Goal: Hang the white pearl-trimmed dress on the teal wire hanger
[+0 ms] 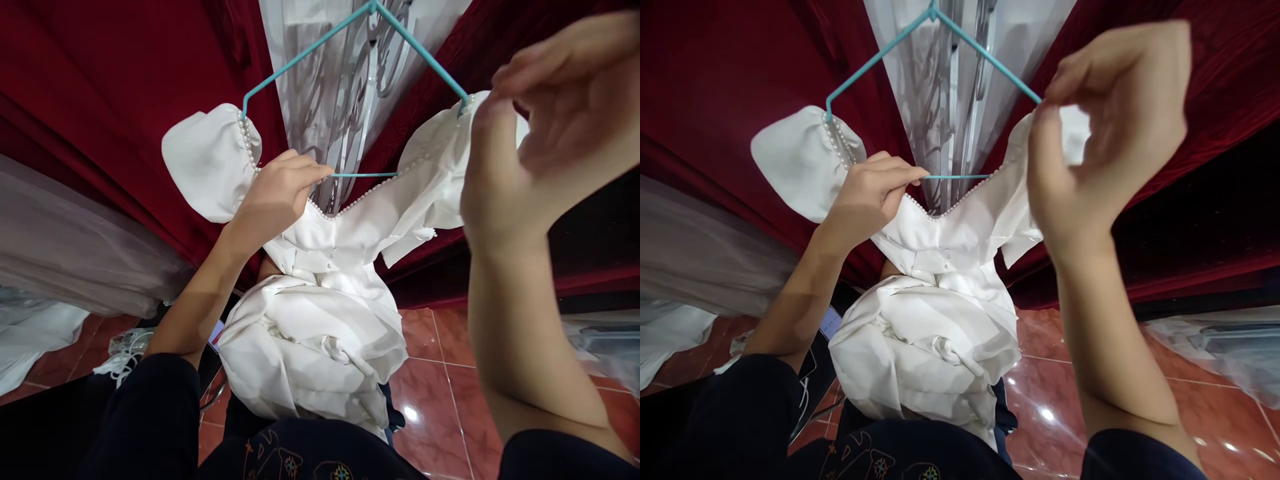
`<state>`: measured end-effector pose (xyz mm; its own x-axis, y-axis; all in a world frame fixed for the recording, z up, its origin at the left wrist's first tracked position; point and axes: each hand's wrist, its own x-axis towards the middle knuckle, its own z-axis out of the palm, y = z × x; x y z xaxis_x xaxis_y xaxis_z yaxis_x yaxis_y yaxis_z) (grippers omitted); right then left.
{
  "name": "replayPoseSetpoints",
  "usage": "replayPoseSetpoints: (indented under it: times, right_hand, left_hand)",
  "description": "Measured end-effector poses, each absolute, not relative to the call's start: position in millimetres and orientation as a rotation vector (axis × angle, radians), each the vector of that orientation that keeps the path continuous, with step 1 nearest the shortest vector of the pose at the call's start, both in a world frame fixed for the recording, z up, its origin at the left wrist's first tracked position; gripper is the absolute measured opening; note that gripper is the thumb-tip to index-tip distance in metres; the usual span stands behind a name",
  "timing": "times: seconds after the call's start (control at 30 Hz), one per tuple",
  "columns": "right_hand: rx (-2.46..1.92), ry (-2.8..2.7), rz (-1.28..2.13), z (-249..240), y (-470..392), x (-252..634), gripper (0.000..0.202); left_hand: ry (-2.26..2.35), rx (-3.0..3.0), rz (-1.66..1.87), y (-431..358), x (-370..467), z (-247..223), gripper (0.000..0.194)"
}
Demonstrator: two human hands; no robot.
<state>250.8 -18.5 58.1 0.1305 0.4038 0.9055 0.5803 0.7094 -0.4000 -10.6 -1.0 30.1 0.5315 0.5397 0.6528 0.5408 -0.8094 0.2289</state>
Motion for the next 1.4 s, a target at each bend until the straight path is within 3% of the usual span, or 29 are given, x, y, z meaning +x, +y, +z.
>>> replayPoseSetpoints:
  times: [0.1,0.27,0.5,0.63,0.73,0.93,1.1,1.23,1.3,1.4]
  right_hand:
    - [-0.706,-1.801,-0.25,32.4,-33.5,233.0,0.011]
    - [-0.933,-2.114,-0.11,2.4,-23.5,218.7,0.033]
    - [-0.907,-1.979,-0.187,-2.0,-18.6,219.8,0.026]
    - [-0.97,-1.985,-0.213,-4.3,-18.0,218.1,0.028]
    - [-0.943,-1.945,-0.234,-3.9,-14.0,222.1,0.021]
    - [-0.955,-1.984,-0.096,1.6,-14.5,234.2,0.021]
    - [-0.949,-1.959,-0.084,-1.5,-18.0,225.8,0.024]
    - [-0.942,-1.939,-0.099,-3.8,-14.7,220.9,0.024]
    - [-0.949,-1.948,-0.113,-3.8,-14.2,220.3,0.024]
    - [-0.949,-1.939,-0.106,-2.9,-18.3,219.7,0.024]
  left_hand:
    - [-1.029,-2.76,-1.162,-2.6,-7.1,31.5,0.039]
    - [-1.089,-2.736,-1.113,-6.1,-0.5,27.0,0.037]
    - [-1.392,-2.159,-1.352,-21.2,-2.3,16.3,0.031]
    - [-1.476,-1.972,-1.505,-6.5,-25.8,17.1,0.042]
    - [-1.379,-2.005,-1.516,12.8,-50.0,17.1,0.022]
    - [-1.511,-1.839,-1.509,23.8,-102.2,18.3,0.046]
    - [-1.942,-2.28,-1.289,-1.8,-121.9,8.9,0.02]
    - [-1.379,-2.895,-0.958,-29.8,-85.5,5.3,0.033]
    - [-1.074,-2.876,-1.068,-36.8,-60.3,9.5,0.034]
    - [-1.038,-2.552,-1.27,-33.4,-33.1,19.9,0.036]
